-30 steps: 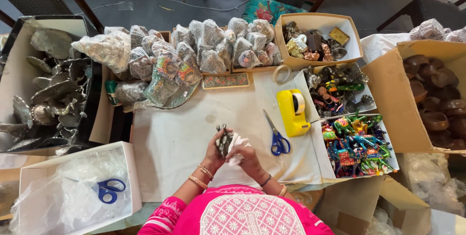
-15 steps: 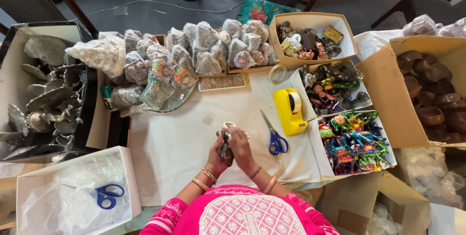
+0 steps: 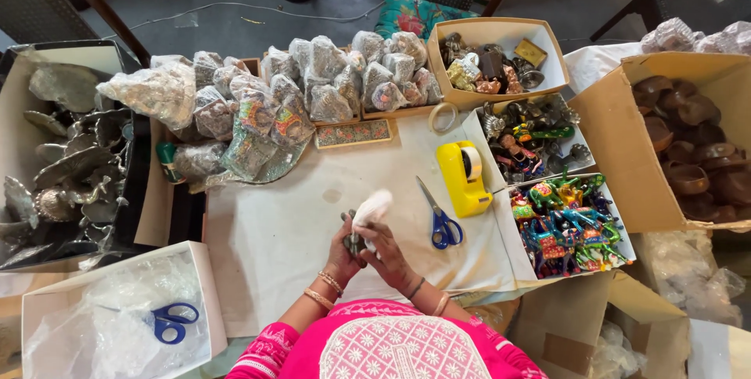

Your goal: The person cleans a small metal figurine with a cloth, then wraps it in bubble wrap and secures it with tape. They place the wrapped item into a box and repeat the process with another figurine.

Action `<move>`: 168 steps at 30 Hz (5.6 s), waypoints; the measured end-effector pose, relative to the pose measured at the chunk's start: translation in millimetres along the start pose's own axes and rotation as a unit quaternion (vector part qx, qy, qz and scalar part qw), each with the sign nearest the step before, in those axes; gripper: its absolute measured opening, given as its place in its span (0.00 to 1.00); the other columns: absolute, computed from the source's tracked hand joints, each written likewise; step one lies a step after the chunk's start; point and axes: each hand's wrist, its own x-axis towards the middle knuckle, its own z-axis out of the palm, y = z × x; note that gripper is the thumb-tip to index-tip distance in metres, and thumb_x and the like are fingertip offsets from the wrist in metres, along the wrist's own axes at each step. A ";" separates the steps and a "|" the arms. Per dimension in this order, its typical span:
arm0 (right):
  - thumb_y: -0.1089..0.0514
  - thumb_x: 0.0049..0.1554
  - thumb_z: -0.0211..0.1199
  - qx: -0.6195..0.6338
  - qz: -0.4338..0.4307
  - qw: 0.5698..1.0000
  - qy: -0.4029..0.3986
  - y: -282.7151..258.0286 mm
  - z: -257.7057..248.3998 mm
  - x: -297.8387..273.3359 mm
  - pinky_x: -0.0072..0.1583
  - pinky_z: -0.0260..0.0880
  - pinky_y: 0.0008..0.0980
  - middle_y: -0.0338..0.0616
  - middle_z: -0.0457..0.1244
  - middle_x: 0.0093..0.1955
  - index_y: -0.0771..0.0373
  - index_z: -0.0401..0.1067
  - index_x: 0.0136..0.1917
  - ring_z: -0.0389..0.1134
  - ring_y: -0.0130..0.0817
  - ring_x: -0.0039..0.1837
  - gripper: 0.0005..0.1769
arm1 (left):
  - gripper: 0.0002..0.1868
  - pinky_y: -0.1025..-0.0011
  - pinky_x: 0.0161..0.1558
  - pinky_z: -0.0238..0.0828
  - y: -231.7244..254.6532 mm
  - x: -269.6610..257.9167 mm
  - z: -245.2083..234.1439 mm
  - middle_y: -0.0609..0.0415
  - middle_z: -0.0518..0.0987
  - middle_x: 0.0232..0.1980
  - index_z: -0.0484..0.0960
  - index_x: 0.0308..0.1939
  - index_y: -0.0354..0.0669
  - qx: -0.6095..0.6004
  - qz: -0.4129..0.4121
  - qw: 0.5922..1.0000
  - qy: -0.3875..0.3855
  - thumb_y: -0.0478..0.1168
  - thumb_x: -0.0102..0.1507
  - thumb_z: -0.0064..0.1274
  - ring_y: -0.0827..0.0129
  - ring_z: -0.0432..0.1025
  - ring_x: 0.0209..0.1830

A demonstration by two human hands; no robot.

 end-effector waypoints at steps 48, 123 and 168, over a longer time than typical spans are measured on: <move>0.70 0.58 0.52 -0.280 0.241 0.919 0.138 171.4 -80.7 -62.0 0.72 0.61 0.43 0.56 0.56 0.69 0.68 0.66 0.70 0.57 0.53 0.76 0.26 | 0.24 0.53 0.63 0.66 24.6 149.8 -44.2 0.44 0.66 0.60 0.76 0.56 0.47 0.900 0.370 0.221 -0.057 0.32 0.55 0.55 0.45 0.60 0.62; 0.70 0.56 0.61 0.107 -0.072 0.963 -0.238 -24.2 149.4 112.4 0.53 0.70 0.37 0.46 0.64 0.50 0.62 0.76 0.51 0.68 0.43 0.53 0.11 | 0.14 0.56 0.60 0.66 150.5 -254.5 -128.4 0.49 0.75 0.50 0.78 0.46 0.41 0.701 0.402 0.333 0.486 0.33 0.57 0.61 0.50 0.68 0.53; 0.70 0.65 0.55 0.348 0.125 0.914 -0.165 3.7 229.9 142.1 0.48 0.64 0.25 0.37 0.60 0.45 0.65 0.68 0.57 0.60 0.25 0.45 0.08 | 0.33 0.57 0.56 0.72 139.2 -242.6 -133.9 0.49 0.67 0.67 0.75 0.63 0.44 0.756 0.249 0.308 0.521 0.19 0.54 0.48 0.43 0.63 0.60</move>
